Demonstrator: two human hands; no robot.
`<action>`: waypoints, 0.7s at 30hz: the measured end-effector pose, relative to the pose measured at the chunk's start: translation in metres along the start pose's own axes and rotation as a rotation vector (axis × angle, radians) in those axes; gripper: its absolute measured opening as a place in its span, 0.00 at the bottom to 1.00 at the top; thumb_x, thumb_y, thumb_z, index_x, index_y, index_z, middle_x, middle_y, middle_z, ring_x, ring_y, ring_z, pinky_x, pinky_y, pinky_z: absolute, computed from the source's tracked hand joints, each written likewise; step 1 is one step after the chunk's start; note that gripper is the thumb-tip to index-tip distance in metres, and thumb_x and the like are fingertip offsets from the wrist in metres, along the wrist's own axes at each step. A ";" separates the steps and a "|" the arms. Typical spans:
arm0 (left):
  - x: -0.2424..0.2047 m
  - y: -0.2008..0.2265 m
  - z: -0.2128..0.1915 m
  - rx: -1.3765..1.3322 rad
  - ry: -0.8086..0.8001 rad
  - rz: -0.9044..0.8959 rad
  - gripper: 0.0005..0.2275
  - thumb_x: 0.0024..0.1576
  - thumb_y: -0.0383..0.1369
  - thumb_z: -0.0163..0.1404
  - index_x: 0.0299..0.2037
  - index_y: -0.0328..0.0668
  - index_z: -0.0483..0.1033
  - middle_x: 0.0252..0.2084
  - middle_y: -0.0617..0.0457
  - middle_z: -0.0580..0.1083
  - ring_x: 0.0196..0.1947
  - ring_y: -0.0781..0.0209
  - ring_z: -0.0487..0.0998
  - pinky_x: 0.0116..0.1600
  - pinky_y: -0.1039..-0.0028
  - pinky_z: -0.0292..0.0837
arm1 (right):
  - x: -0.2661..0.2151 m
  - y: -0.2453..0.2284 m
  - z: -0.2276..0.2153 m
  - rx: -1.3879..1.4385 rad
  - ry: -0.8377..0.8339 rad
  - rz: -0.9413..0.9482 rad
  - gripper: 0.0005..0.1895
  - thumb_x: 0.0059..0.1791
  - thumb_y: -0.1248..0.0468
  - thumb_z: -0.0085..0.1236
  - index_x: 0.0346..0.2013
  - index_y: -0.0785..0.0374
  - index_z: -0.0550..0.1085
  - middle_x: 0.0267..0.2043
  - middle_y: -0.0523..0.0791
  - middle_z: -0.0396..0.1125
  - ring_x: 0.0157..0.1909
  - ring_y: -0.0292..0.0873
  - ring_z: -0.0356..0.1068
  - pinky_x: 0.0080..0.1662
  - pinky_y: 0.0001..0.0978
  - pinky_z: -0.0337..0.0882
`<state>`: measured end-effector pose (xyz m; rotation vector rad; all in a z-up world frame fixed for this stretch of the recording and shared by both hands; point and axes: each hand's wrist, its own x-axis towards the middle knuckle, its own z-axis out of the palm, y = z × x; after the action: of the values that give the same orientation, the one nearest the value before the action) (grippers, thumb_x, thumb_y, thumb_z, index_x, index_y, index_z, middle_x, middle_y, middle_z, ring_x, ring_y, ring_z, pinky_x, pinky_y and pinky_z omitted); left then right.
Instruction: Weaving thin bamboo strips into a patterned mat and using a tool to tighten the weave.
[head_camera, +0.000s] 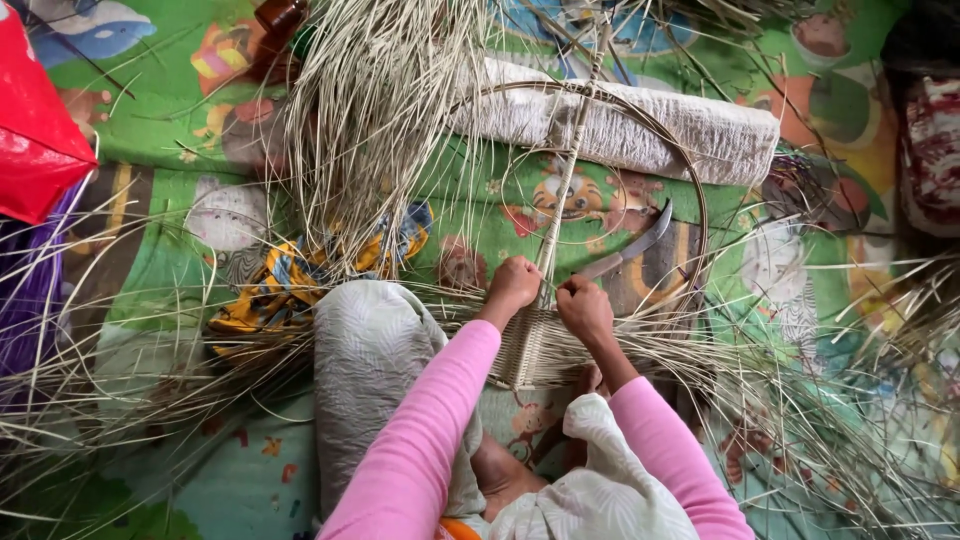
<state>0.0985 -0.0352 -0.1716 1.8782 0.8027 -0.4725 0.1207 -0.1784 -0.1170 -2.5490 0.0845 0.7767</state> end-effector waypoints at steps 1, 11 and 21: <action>-0.008 0.006 -0.007 0.000 0.002 -0.002 0.10 0.55 0.39 0.45 0.38 0.53 0.82 0.44 0.45 0.81 0.53 0.43 0.80 0.56 0.55 0.78 | 0.001 0.001 0.003 0.000 -0.002 -0.001 0.13 0.47 0.53 0.52 0.40 0.45 0.83 0.41 0.48 0.78 0.52 0.58 0.75 0.55 0.53 0.72; -0.042 0.034 -0.025 0.350 0.023 0.196 0.15 0.55 0.37 0.54 0.46 0.34 0.76 0.50 0.39 0.75 0.55 0.37 0.77 0.65 0.31 0.56 | 0.013 0.006 0.019 0.122 -0.028 -0.050 0.15 0.48 0.48 0.60 0.42 0.49 0.83 0.39 0.48 0.78 0.52 0.57 0.75 0.53 0.51 0.72; -0.029 0.005 -0.032 0.534 0.082 0.544 0.09 0.58 0.28 0.41 0.42 0.37 0.74 0.46 0.43 0.74 0.47 0.38 0.81 0.63 0.33 0.58 | 0.025 0.013 0.027 0.149 -0.002 -0.069 0.14 0.45 0.46 0.66 0.38 0.49 0.83 0.32 0.44 0.77 0.46 0.52 0.77 0.50 0.47 0.74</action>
<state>0.0803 -0.0165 -0.1361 2.5121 0.1881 -0.2759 0.1258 -0.1758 -0.1556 -2.3971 0.0508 0.7193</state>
